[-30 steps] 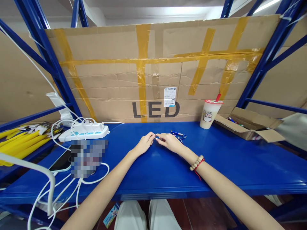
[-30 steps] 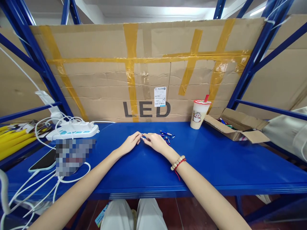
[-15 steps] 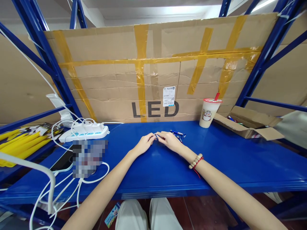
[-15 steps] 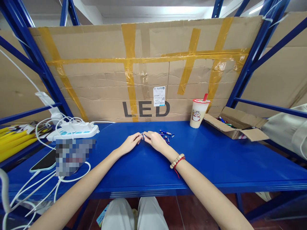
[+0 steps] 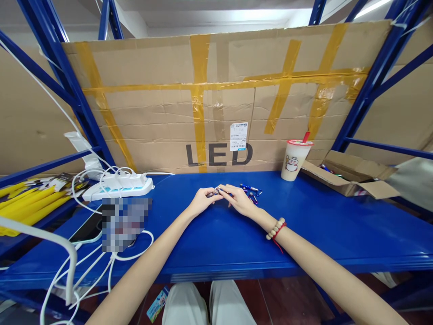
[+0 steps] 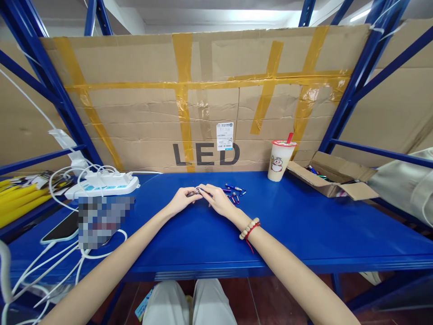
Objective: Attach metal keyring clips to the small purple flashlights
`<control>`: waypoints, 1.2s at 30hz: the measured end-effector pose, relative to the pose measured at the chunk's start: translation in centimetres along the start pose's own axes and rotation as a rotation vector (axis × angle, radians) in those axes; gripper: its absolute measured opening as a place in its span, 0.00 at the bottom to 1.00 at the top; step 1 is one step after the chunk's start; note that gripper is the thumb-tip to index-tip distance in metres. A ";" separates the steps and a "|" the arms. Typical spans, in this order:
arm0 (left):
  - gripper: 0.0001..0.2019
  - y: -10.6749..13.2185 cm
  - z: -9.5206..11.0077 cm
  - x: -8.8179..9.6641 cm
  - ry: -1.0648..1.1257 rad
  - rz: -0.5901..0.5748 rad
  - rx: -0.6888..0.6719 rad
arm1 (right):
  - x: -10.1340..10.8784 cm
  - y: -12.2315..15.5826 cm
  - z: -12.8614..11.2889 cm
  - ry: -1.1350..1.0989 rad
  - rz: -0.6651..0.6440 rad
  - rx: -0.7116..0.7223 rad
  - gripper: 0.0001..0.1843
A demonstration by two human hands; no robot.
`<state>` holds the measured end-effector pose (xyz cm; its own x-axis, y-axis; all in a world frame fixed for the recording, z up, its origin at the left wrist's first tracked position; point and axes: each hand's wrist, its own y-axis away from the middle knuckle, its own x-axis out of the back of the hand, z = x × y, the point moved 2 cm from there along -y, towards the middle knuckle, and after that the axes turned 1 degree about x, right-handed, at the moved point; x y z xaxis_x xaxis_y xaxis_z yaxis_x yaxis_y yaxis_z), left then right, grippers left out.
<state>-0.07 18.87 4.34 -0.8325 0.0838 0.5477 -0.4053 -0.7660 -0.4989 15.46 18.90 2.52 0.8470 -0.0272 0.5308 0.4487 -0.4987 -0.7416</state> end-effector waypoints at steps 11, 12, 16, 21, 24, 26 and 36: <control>0.23 -0.1 1.1 -0.4 0.239 0.140 0.115 | 0.1 -0.6 0.0 -0.303 0.204 -0.172 0.22; 0.24 -0.1 1.2 -0.4 0.242 0.135 0.120 | 0.2 -0.6 0.0 -0.298 0.206 -0.174 0.23; 0.24 0.0 1.2 -0.5 0.233 0.125 0.124 | 0.2 -0.5 0.1 -0.271 0.200 -0.170 0.23; 0.22 0.0 0.5 -0.6 0.141 0.068 0.150 | 0.1 -0.4 -0.1 -0.267 0.182 -0.182 0.23; 0.21 0.0 0.3 -0.7 0.107 0.014 0.152 | 0.1 -0.5 0.7 -0.234 0.165 -0.204 0.23; 0.21 -0.1 0.2 -0.6 0.104 0.037 0.165 | 0.1 -0.5 1.5 -0.157 0.118 -0.216 0.22; 0.20 -0.1 -0.1 0.4 0.061 0.079 0.181 | 0.4 -0.1 1.1 0.363 -0.017 -0.168 0.19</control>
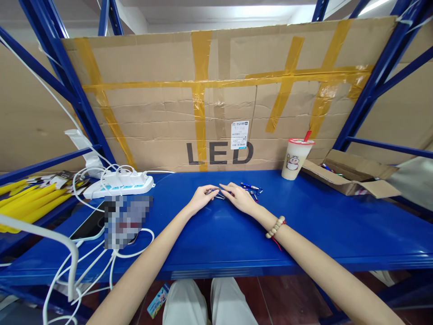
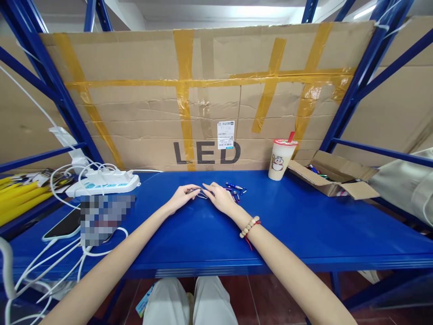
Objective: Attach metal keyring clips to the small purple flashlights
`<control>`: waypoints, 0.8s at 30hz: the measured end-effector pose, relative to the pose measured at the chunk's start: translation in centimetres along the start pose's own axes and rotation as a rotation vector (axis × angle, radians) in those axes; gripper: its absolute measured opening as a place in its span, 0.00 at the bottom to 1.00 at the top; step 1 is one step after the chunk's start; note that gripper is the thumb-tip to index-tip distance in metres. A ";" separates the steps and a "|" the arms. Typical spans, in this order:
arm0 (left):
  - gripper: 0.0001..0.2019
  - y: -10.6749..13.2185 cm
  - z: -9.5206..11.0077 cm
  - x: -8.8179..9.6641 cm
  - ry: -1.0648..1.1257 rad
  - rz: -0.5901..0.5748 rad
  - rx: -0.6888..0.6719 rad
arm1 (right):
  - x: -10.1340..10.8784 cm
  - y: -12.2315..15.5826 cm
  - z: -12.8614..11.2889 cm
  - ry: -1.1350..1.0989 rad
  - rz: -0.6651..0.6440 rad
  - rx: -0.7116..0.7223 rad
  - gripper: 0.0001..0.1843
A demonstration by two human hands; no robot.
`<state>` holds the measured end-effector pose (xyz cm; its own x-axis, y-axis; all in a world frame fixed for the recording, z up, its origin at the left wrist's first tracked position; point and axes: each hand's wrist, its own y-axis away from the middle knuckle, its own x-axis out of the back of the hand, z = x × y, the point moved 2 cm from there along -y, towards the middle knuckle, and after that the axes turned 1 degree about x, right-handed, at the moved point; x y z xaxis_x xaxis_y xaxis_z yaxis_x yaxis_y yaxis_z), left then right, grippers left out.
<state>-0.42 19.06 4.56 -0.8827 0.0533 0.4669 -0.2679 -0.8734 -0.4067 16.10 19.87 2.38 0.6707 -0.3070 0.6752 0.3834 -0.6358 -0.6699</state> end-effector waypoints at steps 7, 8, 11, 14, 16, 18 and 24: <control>0.22 0.3 0.3 -0.1 0.010 -0.132 -0.011 | 0.3 -0.3 -0.4 -0.353 0.220 0.238 0.14; 0.22 0.4 0.4 -0.1 0.020 -0.150 -0.006 | 0.3 -0.3 -0.4 -0.379 0.234 0.247 0.13; 0.23 0.6 0.6 -0.2 0.031 -0.192 0.011 | 0.2 -0.4 -0.3 -0.415 0.240 0.249 0.11; 0.23 0.7 0.6 -0.4 0.027 -0.229 0.012 | 0.3 -0.3 -0.3 -0.390 0.228 0.238 0.10; 0.22 0.6 0.5 -0.6 0.012 -0.248 -0.007 | 0.4 -0.3 -0.3 -0.350 0.227 0.207 0.10; 0.21 0.4 0.3 -0.8 -0.062 -0.233 -0.058 | 0.7 -0.2 -0.2 -0.290 0.243 0.155 0.10; 0.22 -0.1 -1.5 -0.4 -0.525 -0.060 -0.174 | 1.5 0.0 -0.1 -0.107 0.268 0.027 0.09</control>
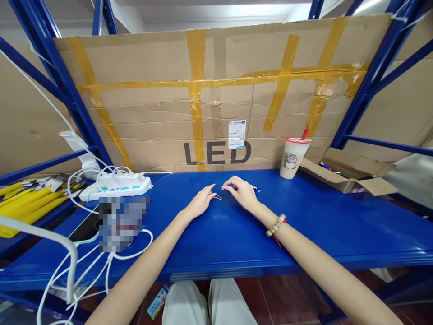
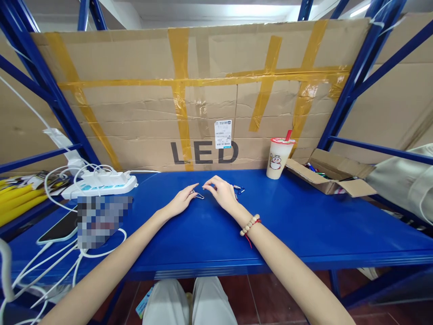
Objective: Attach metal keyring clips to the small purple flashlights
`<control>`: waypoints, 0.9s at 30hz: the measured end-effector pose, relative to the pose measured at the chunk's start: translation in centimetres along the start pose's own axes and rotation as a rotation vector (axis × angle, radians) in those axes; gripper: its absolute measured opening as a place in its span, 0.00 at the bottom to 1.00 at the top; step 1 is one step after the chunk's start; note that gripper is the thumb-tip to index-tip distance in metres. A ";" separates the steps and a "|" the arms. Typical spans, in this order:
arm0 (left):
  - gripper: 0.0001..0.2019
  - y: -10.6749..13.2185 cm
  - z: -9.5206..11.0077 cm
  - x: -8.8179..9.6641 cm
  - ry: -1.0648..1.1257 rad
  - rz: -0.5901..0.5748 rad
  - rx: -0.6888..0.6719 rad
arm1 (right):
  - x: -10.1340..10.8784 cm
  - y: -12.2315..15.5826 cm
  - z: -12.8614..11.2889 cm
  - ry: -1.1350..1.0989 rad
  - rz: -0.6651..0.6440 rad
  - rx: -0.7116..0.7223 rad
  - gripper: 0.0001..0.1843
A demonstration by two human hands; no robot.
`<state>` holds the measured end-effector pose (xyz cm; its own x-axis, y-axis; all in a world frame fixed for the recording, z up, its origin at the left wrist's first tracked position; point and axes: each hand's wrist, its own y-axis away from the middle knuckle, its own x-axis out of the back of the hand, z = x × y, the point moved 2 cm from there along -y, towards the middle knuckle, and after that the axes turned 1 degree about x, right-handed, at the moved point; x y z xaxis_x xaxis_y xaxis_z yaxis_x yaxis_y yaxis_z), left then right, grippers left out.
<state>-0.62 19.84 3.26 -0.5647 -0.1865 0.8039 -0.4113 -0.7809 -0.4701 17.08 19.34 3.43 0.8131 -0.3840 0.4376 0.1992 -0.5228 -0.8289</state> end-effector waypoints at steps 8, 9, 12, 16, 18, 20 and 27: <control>0.17 0.1 -0.7 0.9 -0.505 -0.095 -0.126 | -0.5 0.0 0.4 0.100 -0.137 -0.003 0.09; 0.16 0.1 -0.5 1.2 -0.530 -0.093 -0.142 | -0.5 0.1 0.4 0.112 -0.159 -0.003 0.09; 0.15 0.2 -0.1 2.0 -0.609 -0.112 -0.173 | -0.6 0.1 0.4 0.120 -0.199 -0.003 0.08; 0.14 0.4 0.2 2.6 -0.677 -0.159 -0.181 | -0.7 0.1 0.5 0.135 -0.241 -0.019 0.09; 0.14 0.4 0.2 2.8 -0.691 -0.152 -0.186 | -0.8 0.2 0.6 0.147 -0.258 -0.025 0.09; 0.14 0.4 0.1 2.9 -0.705 -0.120 -0.188 | -0.9 0.2 0.8 0.155 -0.267 -0.028 0.09; 0.17 0.2 -0.7 3.0 -0.619 -0.031 -0.069 | -1.1 0.1 1.3 0.151 -0.262 -0.032 0.08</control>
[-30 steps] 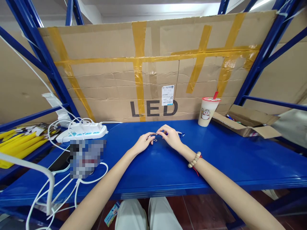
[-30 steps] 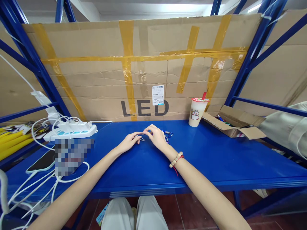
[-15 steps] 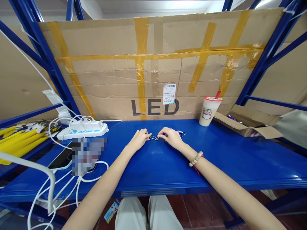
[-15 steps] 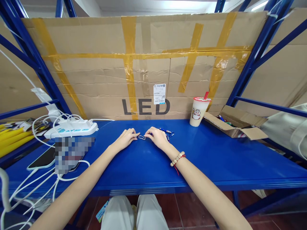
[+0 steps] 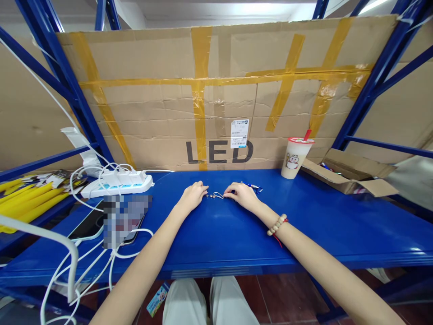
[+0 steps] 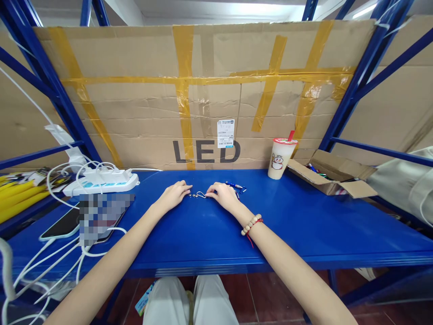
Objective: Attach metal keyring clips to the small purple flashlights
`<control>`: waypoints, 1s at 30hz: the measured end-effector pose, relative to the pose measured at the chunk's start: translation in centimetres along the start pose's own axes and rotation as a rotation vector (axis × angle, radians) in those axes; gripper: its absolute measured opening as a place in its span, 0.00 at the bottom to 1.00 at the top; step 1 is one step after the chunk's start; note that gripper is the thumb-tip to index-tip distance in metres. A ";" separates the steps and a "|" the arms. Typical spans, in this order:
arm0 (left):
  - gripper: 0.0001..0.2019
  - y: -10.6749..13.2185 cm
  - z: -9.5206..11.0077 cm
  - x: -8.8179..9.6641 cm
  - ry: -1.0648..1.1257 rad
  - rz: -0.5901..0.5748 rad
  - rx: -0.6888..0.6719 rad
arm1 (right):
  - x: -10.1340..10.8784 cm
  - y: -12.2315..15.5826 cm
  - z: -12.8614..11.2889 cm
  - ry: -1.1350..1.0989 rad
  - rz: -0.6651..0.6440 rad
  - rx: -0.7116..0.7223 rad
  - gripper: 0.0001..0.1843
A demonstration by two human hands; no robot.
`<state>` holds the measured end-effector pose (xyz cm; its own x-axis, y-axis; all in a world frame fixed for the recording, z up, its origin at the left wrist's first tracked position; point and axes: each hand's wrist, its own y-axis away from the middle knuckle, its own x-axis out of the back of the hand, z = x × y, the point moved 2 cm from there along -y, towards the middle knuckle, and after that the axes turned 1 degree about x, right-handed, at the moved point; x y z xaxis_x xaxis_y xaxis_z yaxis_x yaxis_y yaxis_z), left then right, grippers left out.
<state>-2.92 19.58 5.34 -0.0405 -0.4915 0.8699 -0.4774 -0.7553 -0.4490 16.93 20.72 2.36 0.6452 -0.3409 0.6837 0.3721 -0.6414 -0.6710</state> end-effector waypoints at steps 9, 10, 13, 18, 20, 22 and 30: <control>0.16 0.1 0.0 -0.4 0.126 -0.007 0.103 | 0.4 -0.3 0.2 -0.440 0.195 -0.138 0.10; 0.16 0.1 0.0 -0.2 0.145 0.012 0.106 | 1.0 -0.3 0.3 -0.363 0.275 -0.133 0.10; 0.15 0.1 0.3 0.2 0.135 0.093 0.107 | 3.1 0.1 0.9 -0.049 0.358 -0.205 0.09; 0.12 0.1 0.6 0.7 0.116 0.207 0.085 | 4.1 0.4 1.6 0.157 0.103 -0.347 0.10; 0.12 0.1 0.9 0.9 0.125 0.236 0.056 | 3.7 0.4 1.6 0.189 0.028 -0.350 0.11; 0.12 0.2 1.4 1.2 0.136 0.260 0.010 | 3.2 0.4 1.4 0.226 -0.029 -0.333 0.08; 0.13 0.5 3.9 1.8 0.203 0.272 -0.182 | 2.3 0.5 0.3 0.267 -0.060 -0.189 0.07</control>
<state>0.17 16.60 5.85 -0.3517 -0.5540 0.7546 -0.5728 -0.5103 -0.6415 18.81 19.87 3.51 0.4187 -0.4506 0.7885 0.2581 -0.7734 -0.5790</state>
